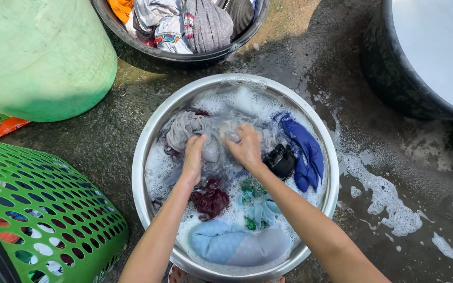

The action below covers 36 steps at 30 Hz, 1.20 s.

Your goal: The person washes several items of clothing by hand in a metal basin filled with soapy water, scrubbing, wringing, and moving them into a separate basket.

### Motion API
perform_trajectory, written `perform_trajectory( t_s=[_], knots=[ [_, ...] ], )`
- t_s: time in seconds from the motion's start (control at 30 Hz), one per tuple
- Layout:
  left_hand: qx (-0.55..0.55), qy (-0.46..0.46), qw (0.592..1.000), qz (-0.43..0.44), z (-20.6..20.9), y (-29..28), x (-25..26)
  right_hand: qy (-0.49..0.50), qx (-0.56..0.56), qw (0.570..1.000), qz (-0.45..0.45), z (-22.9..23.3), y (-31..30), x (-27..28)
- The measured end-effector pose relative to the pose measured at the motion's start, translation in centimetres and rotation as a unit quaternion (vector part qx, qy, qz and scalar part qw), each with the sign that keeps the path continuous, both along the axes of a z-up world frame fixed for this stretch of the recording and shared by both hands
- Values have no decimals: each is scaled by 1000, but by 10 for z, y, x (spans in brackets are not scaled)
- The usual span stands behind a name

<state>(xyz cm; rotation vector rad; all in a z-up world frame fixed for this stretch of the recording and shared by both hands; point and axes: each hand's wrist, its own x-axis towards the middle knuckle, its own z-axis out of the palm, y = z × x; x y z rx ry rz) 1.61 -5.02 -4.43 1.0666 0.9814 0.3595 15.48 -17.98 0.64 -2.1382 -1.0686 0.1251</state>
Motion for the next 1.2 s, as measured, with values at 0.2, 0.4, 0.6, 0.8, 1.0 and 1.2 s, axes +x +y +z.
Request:
perform_trajectory(
  t_s=[0.2, 0.4, 0.6, 0.8, 1.0, 1.2],
  knots=[
    [-295, -337, 894, -6, 88, -9, -10, -7, 198, 966, 168, 93, 28, -148],
    [-241, -176, 953, 48, 82, 13, -8, -165, -59, 985, -4, 7, 40, 26],
    [218, 93, 971, 3, 66, 48, -62, -63, -104, 984, -126, 34, -39, 68],
    [344, 253, 899, -97, 43, 11, -30, -190, -186, 949, 170, 31, 10, -9],
    [162, 145, 976, -25, 56, 31, -47, -117, -165, 979, -39, 59, 11, 3],
    [-273, -367, 887, -65, 107, -15, -40, 38, 188, 952, 240, 123, 18, -165]
  ],
)
